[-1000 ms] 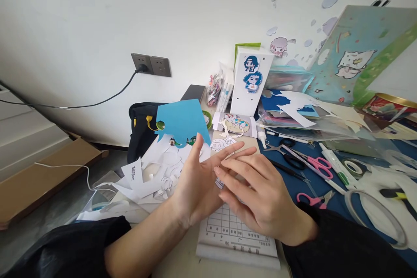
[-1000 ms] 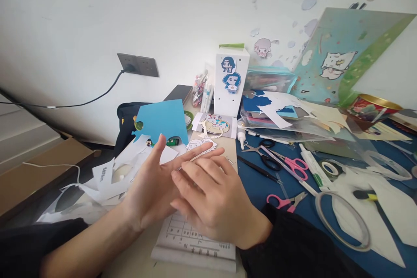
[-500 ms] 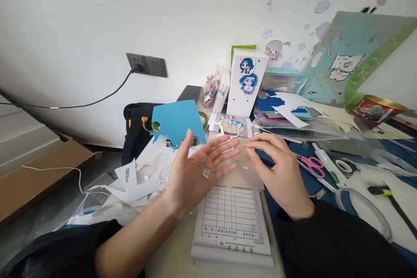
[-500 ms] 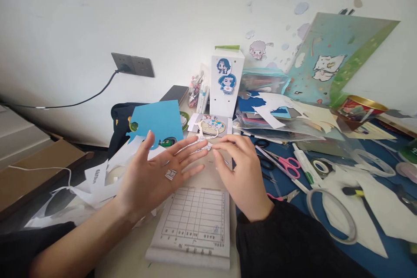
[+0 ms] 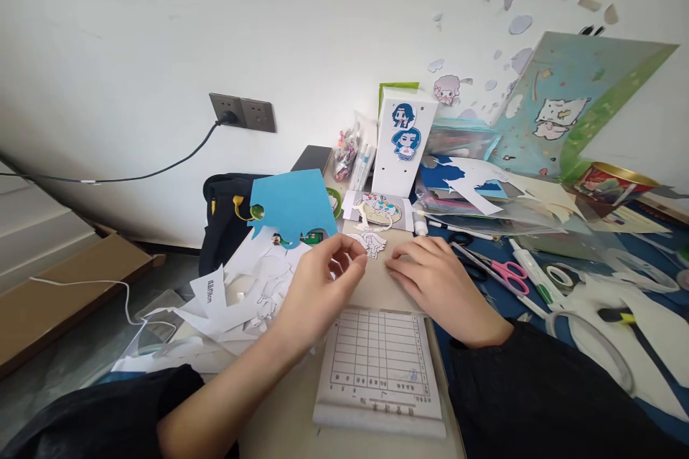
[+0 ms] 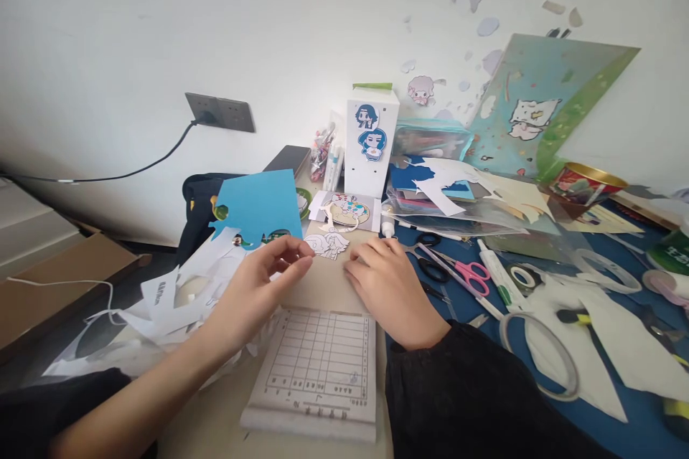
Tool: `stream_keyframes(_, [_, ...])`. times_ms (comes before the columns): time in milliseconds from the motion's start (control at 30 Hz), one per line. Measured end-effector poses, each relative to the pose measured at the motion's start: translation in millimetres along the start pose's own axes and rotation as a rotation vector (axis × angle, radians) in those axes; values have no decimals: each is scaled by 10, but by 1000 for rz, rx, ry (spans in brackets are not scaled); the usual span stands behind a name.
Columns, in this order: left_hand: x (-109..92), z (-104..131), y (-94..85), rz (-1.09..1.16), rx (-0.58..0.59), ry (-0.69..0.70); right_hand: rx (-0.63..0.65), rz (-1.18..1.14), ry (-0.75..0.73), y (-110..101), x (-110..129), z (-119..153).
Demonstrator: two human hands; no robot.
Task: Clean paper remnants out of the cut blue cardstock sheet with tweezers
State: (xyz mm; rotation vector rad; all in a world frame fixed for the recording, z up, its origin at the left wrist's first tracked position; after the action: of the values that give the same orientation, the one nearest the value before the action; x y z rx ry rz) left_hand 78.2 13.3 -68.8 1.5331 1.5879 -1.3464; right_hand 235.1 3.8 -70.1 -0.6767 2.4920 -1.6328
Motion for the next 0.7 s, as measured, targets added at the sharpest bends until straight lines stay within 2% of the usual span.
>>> stream_keyframes(67, [-62, 5, 9, -223, 65, 101, 15, -7, -16, -8, 52, 30])
stream_keyframes(167, [-85, 2, 16, -375, 93, 181, 53, -49, -38, -24, 162, 113])
stream_keyframes(267, [-48, -11, 12, -396, 93, 196, 62, -112, -87, -22, 268, 204])
stream_keyframes(400, [-21, -13, 8, -381, 87, 207, -10, -183, -161, -8, 328, 260])
stream_keyframes(500, [-36, -5, 13, -343, 89, 208, -10, -281, -152, -8, 332, 252])
stream_keyframes(600, [-75, 5, 26, -274, 104, 195, 0, -474, -6, -75, 286, 209])
stream_keyframes(700, [-119, 22, 40, -187, 130, 156, 75, -761, 315, -115, 145, 168])
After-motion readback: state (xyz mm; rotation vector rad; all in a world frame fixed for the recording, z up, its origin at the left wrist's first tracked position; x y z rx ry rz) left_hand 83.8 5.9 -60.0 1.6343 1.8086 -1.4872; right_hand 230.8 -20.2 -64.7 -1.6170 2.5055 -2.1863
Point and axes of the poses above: each hand's wrist, its own z-axis away from the middle knuckle, its own y-axis out of the palm, x = y × z, the point moved 5 cm from there along -z, towards the middle knuckle, and after that the axes turned 15 degrees about y, right-handed, at the moved point
